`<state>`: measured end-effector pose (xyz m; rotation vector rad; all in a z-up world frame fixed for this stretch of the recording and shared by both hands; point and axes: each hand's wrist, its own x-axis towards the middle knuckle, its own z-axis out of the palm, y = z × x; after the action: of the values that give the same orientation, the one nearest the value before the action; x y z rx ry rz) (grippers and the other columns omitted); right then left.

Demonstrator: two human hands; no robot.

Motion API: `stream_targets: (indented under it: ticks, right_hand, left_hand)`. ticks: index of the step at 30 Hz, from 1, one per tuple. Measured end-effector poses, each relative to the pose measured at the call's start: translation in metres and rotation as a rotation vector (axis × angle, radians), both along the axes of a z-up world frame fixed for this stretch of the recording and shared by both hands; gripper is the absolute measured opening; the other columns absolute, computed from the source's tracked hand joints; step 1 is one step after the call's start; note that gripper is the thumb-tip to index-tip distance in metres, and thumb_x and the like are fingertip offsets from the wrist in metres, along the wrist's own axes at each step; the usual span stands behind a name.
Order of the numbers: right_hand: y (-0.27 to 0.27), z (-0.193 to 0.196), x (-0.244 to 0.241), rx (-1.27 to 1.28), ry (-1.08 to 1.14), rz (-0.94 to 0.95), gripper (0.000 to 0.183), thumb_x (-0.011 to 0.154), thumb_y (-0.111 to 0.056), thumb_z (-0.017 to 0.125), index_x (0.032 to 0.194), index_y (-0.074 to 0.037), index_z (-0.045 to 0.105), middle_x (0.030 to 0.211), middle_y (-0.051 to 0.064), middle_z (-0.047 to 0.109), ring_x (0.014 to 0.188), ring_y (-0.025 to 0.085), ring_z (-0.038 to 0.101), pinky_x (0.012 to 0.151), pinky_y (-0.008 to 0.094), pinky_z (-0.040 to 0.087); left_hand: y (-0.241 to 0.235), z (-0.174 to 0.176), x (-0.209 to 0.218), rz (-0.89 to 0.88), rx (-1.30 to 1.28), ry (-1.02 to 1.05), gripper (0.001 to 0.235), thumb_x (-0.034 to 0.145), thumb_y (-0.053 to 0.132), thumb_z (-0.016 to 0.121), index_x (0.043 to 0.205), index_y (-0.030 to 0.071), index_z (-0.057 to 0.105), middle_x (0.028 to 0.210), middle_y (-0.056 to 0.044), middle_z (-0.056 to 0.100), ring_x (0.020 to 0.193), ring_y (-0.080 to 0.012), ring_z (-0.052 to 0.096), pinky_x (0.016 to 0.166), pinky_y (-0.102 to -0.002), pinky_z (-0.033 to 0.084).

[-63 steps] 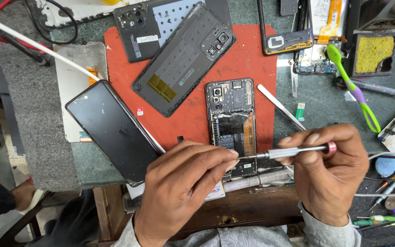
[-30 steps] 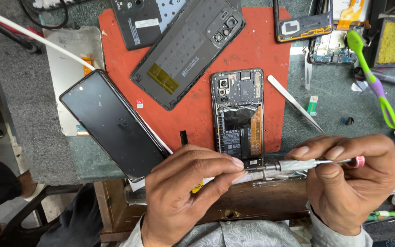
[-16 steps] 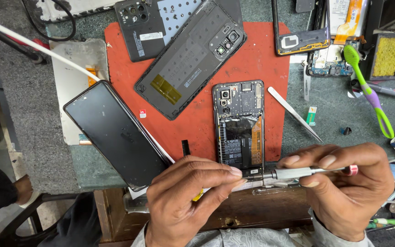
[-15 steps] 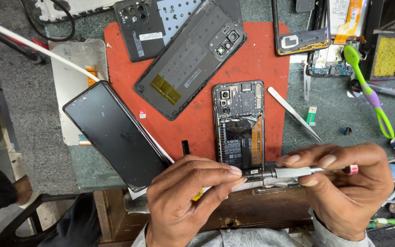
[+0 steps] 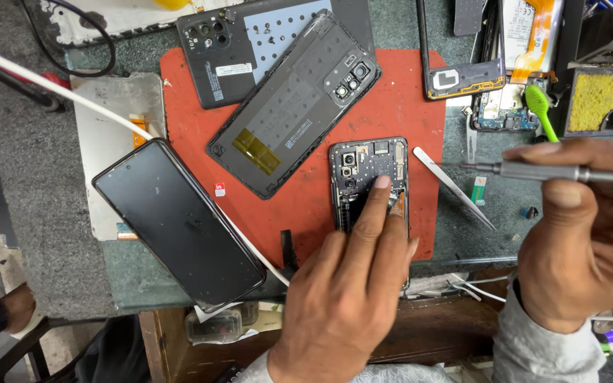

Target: The person uses a screwdriver to remove screws from a smartphone's internal frame, then detaches and reattaches the back cover. They repeatedly open and close the device to check alignment, and finally wipe the back cover with a cloth.

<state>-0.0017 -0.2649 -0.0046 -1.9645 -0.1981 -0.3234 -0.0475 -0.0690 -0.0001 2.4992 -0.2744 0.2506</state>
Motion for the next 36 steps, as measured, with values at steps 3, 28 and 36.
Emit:
stream_targets:
  ticks: [3,28,36]
  right_hand:
    - [0.002,-0.004,0.004,-0.068,-0.015,0.012,0.038,0.116,0.003,0.062,0.143,-0.004,0.036,0.109,0.02,0.067,0.097,0.026,0.074,0.092,0.037,0.064]
    - [0.016,0.002,0.032,-0.371,-0.132,0.287,0.052,0.111,0.012,0.066,0.152,0.003,0.036,0.121,0.023,0.066,0.107,0.03,0.075,0.092,0.034,0.062]
    - [0.025,0.029,0.07,-0.434,-0.174,0.384,0.03,0.091,0.004,0.073,0.119,0.008,0.064,0.095,0.012,0.068,0.073,0.015,0.063,0.065,0.024,0.049]
  left_hand:
    - [-0.008,0.001,0.005,0.007,0.056,0.017,0.026,0.108,0.027,0.069,0.114,0.002,0.068,0.145,-0.017,0.063,0.075,-0.0151,0.049,0.066,-0.025,0.05]
    - [-0.024,-0.001,0.006,0.096,0.307,0.03,0.02,0.103,0.02,0.06,0.119,0.01,0.068,0.142,-0.007,0.066,0.078,-0.0143,0.044,0.067,-0.031,0.036]
    - [-0.024,0.001,0.007,0.103,0.326,0.02,0.02,0.102,0.02,0.061,0.117,0.01,0.069,0.142,-0.008,0.066,0.075,-0.0139,0.042,0.067,-0.03,0.035]
